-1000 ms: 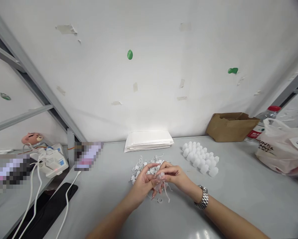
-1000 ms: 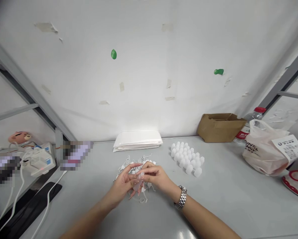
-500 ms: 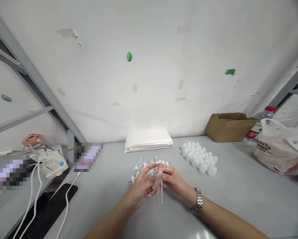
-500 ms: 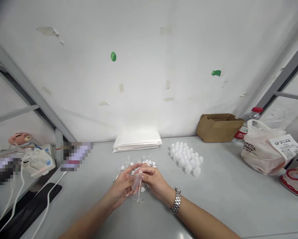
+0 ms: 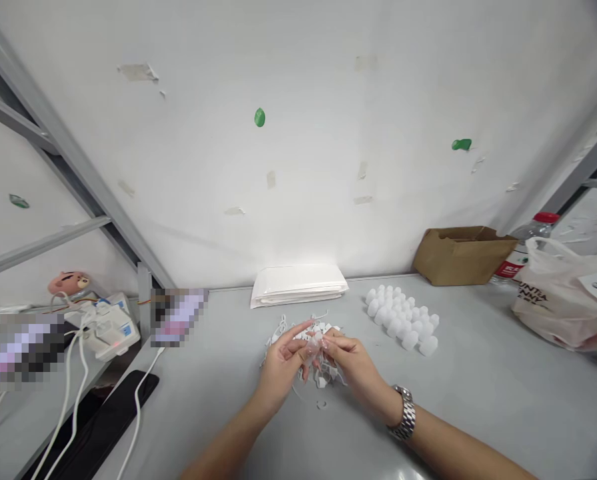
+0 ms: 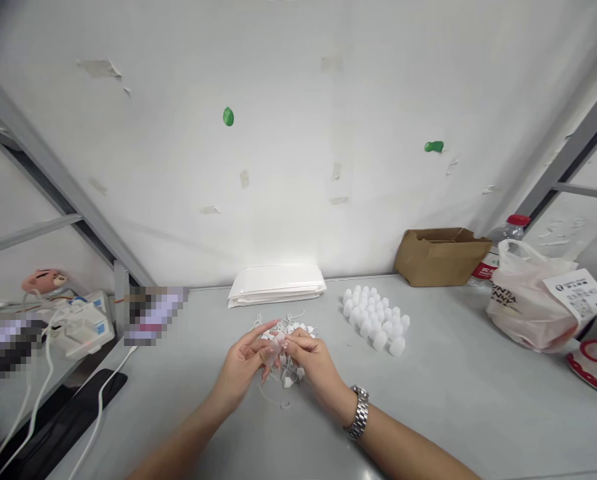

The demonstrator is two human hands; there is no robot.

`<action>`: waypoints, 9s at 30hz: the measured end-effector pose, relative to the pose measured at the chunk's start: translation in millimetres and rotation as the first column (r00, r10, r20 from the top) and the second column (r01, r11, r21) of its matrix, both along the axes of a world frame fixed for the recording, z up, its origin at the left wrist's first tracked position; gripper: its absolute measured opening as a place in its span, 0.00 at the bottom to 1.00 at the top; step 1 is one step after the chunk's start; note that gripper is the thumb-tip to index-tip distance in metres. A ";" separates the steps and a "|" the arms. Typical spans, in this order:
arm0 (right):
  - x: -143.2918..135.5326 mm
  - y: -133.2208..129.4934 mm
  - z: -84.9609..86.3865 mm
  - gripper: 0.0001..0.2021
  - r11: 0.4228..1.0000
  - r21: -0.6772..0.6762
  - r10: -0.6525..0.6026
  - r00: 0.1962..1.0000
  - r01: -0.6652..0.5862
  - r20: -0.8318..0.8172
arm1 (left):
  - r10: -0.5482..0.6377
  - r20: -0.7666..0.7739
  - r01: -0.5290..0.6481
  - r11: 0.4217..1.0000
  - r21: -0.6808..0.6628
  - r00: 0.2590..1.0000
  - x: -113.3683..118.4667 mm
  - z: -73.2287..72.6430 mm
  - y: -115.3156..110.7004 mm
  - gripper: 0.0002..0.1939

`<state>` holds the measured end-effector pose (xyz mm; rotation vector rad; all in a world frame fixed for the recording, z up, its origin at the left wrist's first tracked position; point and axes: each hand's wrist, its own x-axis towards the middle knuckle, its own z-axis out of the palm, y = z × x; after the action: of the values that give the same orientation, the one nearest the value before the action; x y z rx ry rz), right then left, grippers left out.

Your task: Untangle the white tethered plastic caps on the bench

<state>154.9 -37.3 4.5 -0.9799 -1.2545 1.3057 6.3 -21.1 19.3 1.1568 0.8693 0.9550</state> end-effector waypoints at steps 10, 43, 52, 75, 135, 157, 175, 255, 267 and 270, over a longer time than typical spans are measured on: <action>8.1 4.3 9.5 0.14 0.993 0.061 -0.107 0.987 0.101 0.117 | 0.139 0.074 -0.136 0.990 -0.046 0.988 -5.3 -4.8 2.9 0.23; 51.6 19.5 22.5 0.12 0.999 0.037 -0.010 0.953 -0.002 0.304 | 0.144 -0.059 -0.143 0.989 0.029 0.988 6.3 -13.3 -5.9 0.20; 23.7 9.4 10.7 0.09 0.997 0.031 0.062 0.993 -0.065 0.097 | -0.033 -0.017 0.031 0.994 -0.108 0.999 8.1 -9.8 -9.0 0.23; 30.9 8.0 14.8 0.08 0.993 0.087 0.034 0.903 -0.078 0.428 | -0.046 -0.130 0.044 0.999 -0.020 0.990 6.7 -7.4 -8.9 0.22; 27.3 11.5 2.9 0.15 0.997 0.057 0.029 0.966 -0.045 0.256 | 0.155 0.305 -0.027 0.923 -0.385 0.940 -3.3 -7.0 1.7 0.13; 16.7 0.5 6.6 0.08 0.962 0.272 -0.095 0.926 -0.009 0.366 | 0.189 0.303 -0.040 0.899 -0.436 0.934 -0.9 -5.1 0.2 0.09; 19.3 8.6 8.8 0.13 0.968 -0.240 -0.006 0.944 -0.078 -0.331 | 0.026 0.127 0.011 0.960 -0.279 0.992 2.0 -8.1 -3.5 0.17; -2.7 -3.4 -15.6 0.14 0.940 -0.138 -0.333 0.929 0.313 -0.161 | 0.151 -0.396 -0.040 0.961 0.275 0.905 11.5 -34.4 -22.1 0.14; 9.0 0.8 -0.2 0.14 0.961 0.019 -0.276 0.961 0.275 0.007 | 0.247 -0.462 -0.050 0.916 0.399 0.852 8.3 -31.6 -20.1 0.12; 9.6 1.5 1.3 0.15 0.962 0.028 -0.274 0.961 0.273 0.043 | 0.279 -0.469 -0.059 0.901 0.429 0.838 7.9 -31.5 -19.3 0.12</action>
<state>164.5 -35.9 5.8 -1.1303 -1.1199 1.0570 14.2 -40.4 -12.2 1.7692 1.2707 1.0098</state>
